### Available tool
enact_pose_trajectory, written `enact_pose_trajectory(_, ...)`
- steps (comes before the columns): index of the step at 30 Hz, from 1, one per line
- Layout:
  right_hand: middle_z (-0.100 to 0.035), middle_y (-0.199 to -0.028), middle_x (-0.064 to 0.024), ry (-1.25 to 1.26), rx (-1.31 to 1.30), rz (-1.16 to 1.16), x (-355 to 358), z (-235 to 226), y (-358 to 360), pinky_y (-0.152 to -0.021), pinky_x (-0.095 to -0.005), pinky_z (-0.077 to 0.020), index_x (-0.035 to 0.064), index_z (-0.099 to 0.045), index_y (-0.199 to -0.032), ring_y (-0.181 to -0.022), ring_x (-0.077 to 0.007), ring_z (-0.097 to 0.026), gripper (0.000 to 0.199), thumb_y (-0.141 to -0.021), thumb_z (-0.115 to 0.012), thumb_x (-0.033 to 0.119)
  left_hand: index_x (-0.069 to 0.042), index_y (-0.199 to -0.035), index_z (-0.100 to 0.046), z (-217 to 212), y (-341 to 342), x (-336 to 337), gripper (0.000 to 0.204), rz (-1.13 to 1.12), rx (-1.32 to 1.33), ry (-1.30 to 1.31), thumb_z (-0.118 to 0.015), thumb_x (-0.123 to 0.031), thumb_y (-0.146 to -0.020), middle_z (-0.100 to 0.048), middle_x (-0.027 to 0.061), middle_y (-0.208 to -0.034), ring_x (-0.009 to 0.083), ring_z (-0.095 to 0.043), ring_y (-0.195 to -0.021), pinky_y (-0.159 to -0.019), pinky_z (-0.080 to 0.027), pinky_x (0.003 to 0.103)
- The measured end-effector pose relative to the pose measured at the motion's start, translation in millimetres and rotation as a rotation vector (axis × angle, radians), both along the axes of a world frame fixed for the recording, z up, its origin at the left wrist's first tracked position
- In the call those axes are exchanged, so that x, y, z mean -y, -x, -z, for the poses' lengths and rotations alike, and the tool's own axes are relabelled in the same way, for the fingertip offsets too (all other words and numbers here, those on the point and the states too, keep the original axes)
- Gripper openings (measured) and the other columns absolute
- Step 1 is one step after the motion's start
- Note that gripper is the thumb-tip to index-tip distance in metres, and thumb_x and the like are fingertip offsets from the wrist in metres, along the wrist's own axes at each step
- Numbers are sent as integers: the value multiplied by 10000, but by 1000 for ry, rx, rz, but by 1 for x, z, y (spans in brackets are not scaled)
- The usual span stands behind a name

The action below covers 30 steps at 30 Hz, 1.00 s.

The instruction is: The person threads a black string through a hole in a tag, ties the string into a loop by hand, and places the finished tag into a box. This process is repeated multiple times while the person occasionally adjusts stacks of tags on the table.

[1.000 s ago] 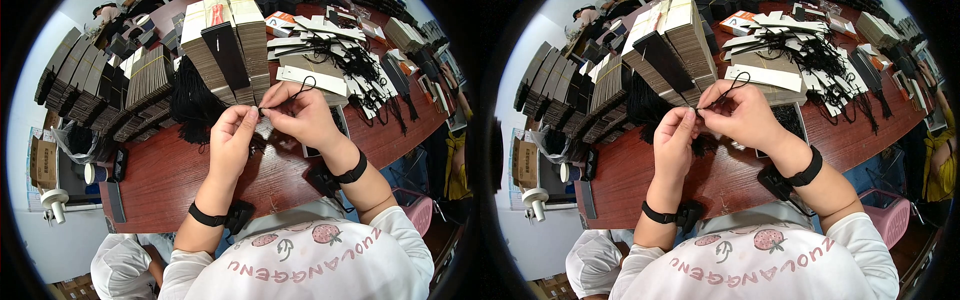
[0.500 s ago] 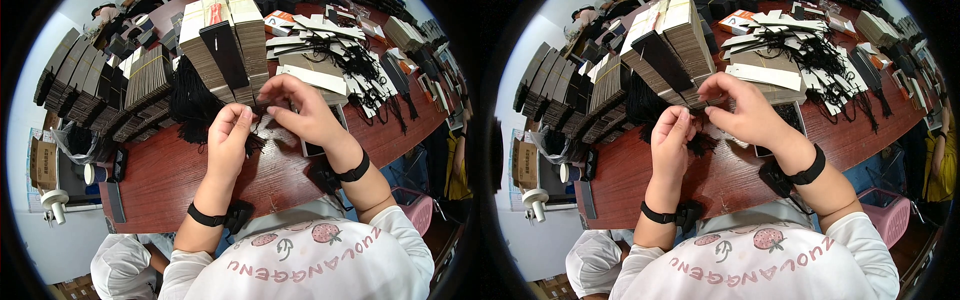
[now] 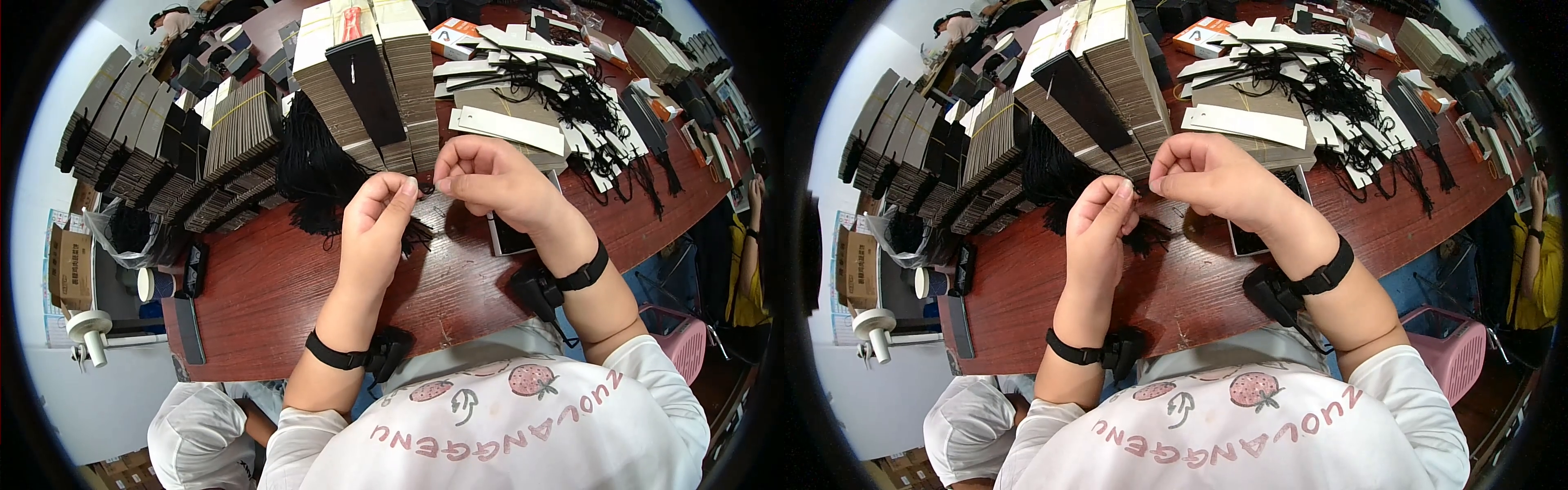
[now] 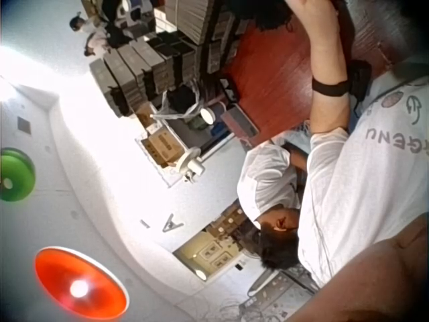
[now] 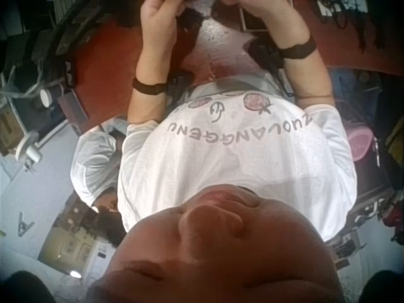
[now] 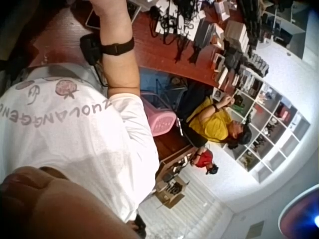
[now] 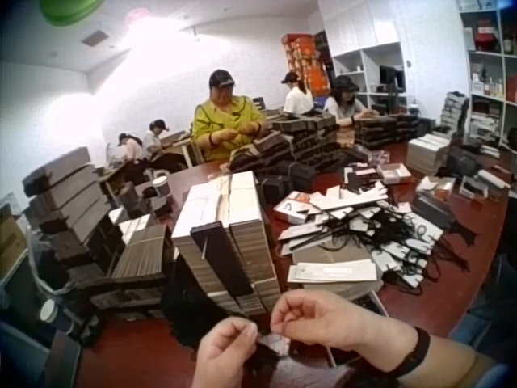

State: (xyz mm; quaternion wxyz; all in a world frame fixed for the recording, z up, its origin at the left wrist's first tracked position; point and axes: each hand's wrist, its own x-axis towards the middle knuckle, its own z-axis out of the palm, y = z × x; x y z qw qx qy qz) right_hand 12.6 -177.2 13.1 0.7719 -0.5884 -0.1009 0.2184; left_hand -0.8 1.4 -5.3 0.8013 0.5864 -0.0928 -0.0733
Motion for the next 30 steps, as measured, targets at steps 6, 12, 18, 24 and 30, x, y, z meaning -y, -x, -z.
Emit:
enact_pose_trajectory(6,-558,-687,28,102,137,86,-1,-5,2,-520,-156,-367,1,-599,-806,-591,-17,-472,71,-784,-617,66,-30,-867,-562,0,0,0,84,10,15,-23,-539,-110,-876,-522,-16,-745,46,-388,-603,-551,-308,188)
enact_pose_trajectory(12,-600,-709,15,132,154,117,0,-2,2,-533,-158,-395,-7,-639,-815,-618,-11,-502,77,-761,-654,45,-24,-873,-566,0,0,0,88,37,-4,-30,-544,-110,-875,-526,-16,-748,45,-385,-593,-544,-305,186)
enact_pose_trajectory(18,-634,-675,-15,267,197,151,1,-3,1,-520,-165,-405,-10,-685,-826,-599,-11,-515,115,-737,-687,63,-23,-874,-566,0,-1,0,85,51,2,-34,-541,-104,-875,-526,-17,-742,45,-383,-589,-533,-300,186)
enact_pose_trajectory(24,-628,-656,-11,306,210,201,3,-7,1,-519,-168,-403,-8,-690,-812,-591,-21,-515,122,-727,-704,79,-31,-850,-556,-1,-1,-2,89,49,-53,14,-522,-110,-877,-517,-12,-726,48,-384,-585,-528,-301,194)
enact_pose_trajectory(30,-629,-679,-14,241,137,152,4,-11,3,-529,-178,-416,-15,-677,-808,-592,-32,-522,120,-745,-698,85,-28,-838,-546,-5,-3,-5,146,123,-209,20,-502,-154,-898,-495,-11,-695,54,-386,-579,-522,-301,195)
